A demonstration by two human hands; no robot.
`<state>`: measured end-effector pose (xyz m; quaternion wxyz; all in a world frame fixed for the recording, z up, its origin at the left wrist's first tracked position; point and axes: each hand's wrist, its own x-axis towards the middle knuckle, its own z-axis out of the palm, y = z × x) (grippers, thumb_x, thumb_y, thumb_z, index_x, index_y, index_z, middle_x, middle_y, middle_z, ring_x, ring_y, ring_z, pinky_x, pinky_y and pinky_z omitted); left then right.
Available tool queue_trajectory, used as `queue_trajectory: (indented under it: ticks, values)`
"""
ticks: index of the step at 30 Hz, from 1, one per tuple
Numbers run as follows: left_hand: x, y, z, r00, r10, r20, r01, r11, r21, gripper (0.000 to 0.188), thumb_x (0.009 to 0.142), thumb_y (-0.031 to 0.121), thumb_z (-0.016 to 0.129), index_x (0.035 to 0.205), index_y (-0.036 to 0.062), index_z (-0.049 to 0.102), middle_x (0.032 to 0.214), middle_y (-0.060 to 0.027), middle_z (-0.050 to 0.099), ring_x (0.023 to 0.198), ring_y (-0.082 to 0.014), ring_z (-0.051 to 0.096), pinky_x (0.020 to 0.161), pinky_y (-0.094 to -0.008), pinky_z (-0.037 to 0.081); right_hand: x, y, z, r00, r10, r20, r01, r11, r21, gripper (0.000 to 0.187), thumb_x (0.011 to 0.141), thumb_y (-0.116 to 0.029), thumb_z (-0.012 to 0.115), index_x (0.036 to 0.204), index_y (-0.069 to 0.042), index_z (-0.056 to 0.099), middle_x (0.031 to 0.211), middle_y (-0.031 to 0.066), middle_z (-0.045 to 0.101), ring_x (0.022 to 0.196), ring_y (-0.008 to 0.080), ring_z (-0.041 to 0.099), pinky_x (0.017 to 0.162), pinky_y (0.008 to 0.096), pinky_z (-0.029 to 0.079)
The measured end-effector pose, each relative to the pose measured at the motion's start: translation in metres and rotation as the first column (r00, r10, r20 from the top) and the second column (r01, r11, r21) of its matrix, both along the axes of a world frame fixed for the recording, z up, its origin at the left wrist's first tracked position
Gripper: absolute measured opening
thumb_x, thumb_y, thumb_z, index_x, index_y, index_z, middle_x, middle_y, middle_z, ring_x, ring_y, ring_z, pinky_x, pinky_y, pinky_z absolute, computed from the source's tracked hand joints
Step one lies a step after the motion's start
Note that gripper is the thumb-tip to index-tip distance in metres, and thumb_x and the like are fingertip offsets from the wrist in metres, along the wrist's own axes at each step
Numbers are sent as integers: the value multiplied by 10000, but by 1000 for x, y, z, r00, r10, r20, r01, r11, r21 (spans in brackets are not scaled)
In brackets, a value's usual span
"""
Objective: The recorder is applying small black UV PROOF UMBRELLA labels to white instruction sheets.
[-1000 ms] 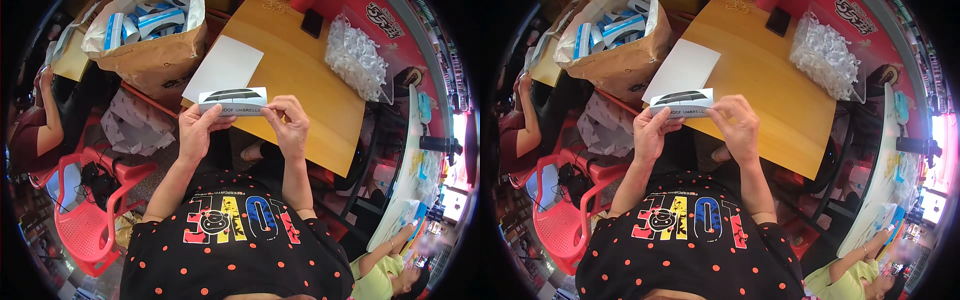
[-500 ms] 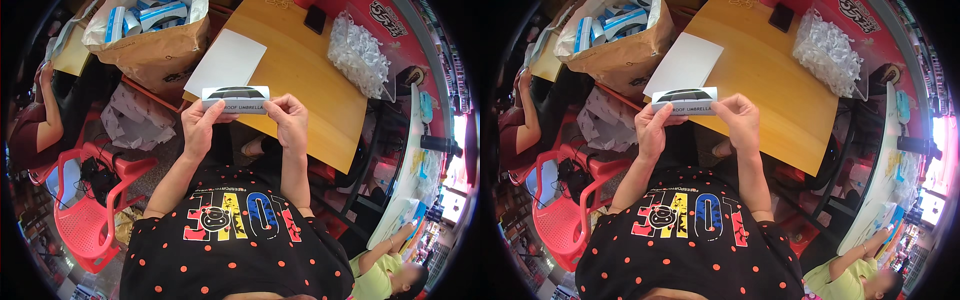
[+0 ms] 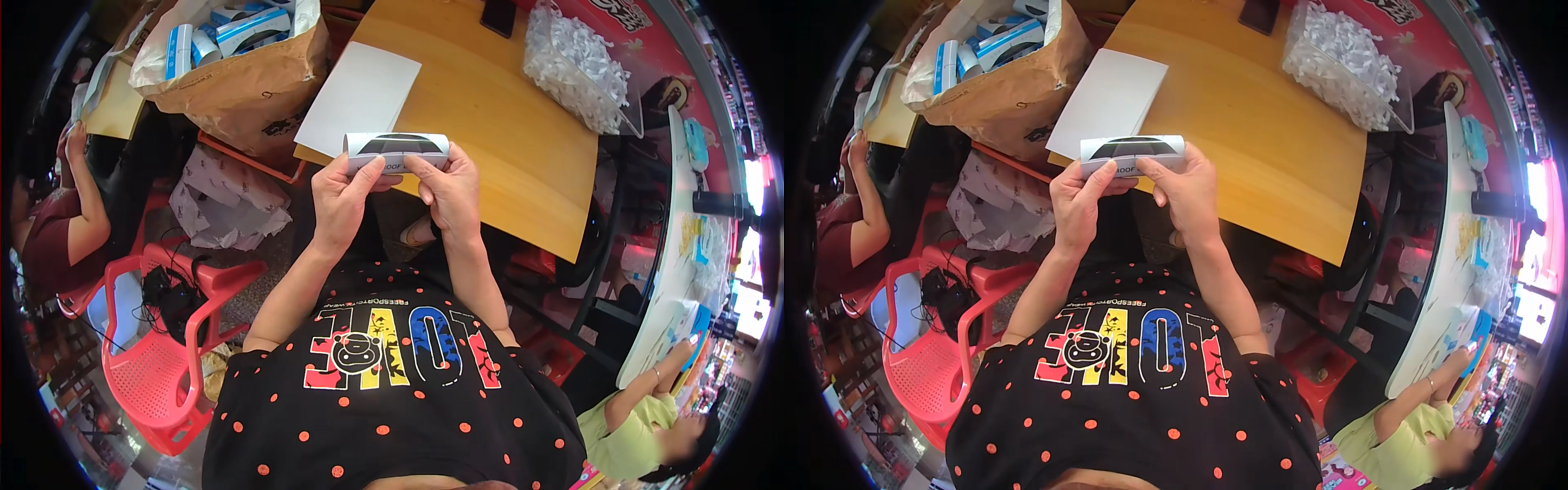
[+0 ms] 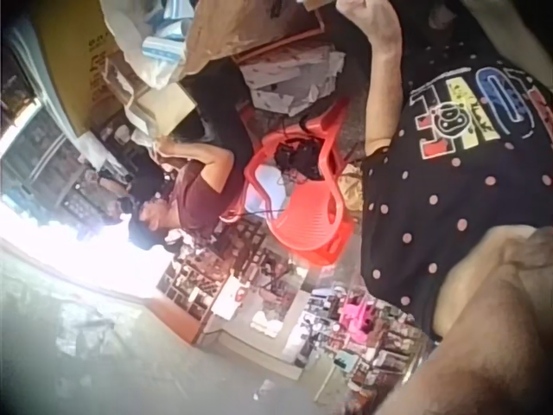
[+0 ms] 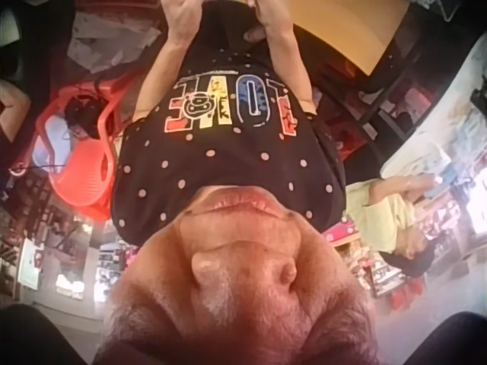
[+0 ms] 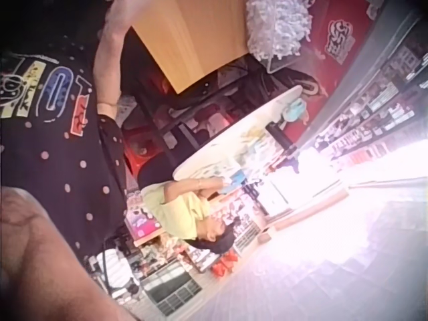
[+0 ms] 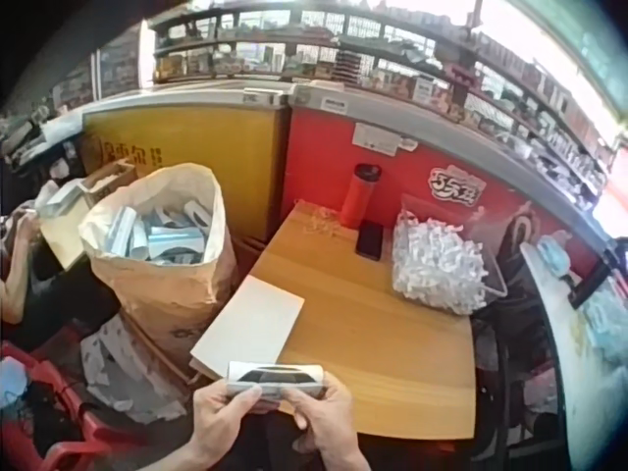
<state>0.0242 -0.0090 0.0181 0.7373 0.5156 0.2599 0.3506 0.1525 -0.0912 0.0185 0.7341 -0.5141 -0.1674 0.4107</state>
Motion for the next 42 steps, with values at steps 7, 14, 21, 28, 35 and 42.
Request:
queue_trajectory:
  ticks: [7, 14, 21, 28, 35, 42]
  values:
    - [-6, -17, 3, 997, 43, -69, -43, 999, 15, 161, 846, 61, 674, 976, -29, 650, 865, -92, 689, 699, -143, 672, 632, -236, 544, -19, -13, 3, 995, -64, 75, 62, 998, 28, 191, 796, -10, 706, 943, 24, 589, 769, 66, 638, 474, 38, 474, 395, 172, 357]
    - [-31, -31, -8, 997, 32, -67, -33, 999, -14, 163, 857, 116, 670, 952, -17, 659, 798, -80, 684, 583, -116, 640, 494, -200, 477, -43, -40, 1, 997, -43, 67, 45, 999, -24, 149, 853, -44, 646, 974, 31, 602, 733, 48, 633, 432, 34, 447, 380, 179, 321]
    - [-59, -20, -17, 971, -232, 61, 239, 913, -331, 303, 960, 237, 509, 1029, -42, 607, 898, -142, 682, 630, -219, 684, 488, -240, 511, -15, -80, -8, 974, 221, -45, -225, 970, -94, 184, 935, -132, 555, 885, 40, 598, 679, -12, 506, 398, 22, 352, 351, 175, 223]
    - [-78, -12, -32, 940, -216, -266, 191, 975, -117, 144, 823, 146, 706, 816, 3, 689, 679, -21, 631, 522, -51, 548, 446, -177, 385, -9, -97, -30, 871, 265, 413, -212, 963, -168, 278, 820, -79, 633, 577, 11, 533, 609, 2, 456, 595, 82, 426, 549, 246, 309]
    - [-92, 11, 25, 958, 69, -278, -53, 997, 64, 128, 818, 102, 696, 720, 32, 653, 575, 3, 567, 453, -50, 513, 409, -178, 356, -1, -84, -35, 975, 220, 41, -220, 975, 18, 201, 942, -143, 547, 912, 21, 659, 779, 57, 633, 641, 79, 516, 592, 197, 388]
    - [-72, 155, 101, 862, 491, 129, -507, 841, 187, 295, 852, 160, 692, 1034, -61, 621, 873, -95, 661, 738, -125, 624, 644, -225, 501, 14, -69, -42, 975, 207, 84, -207, 978, -7, 196, 936, -126, 559, 1014, 20, 664, 830, 73, 668, 648, 59, 514, 587, 176, 396]
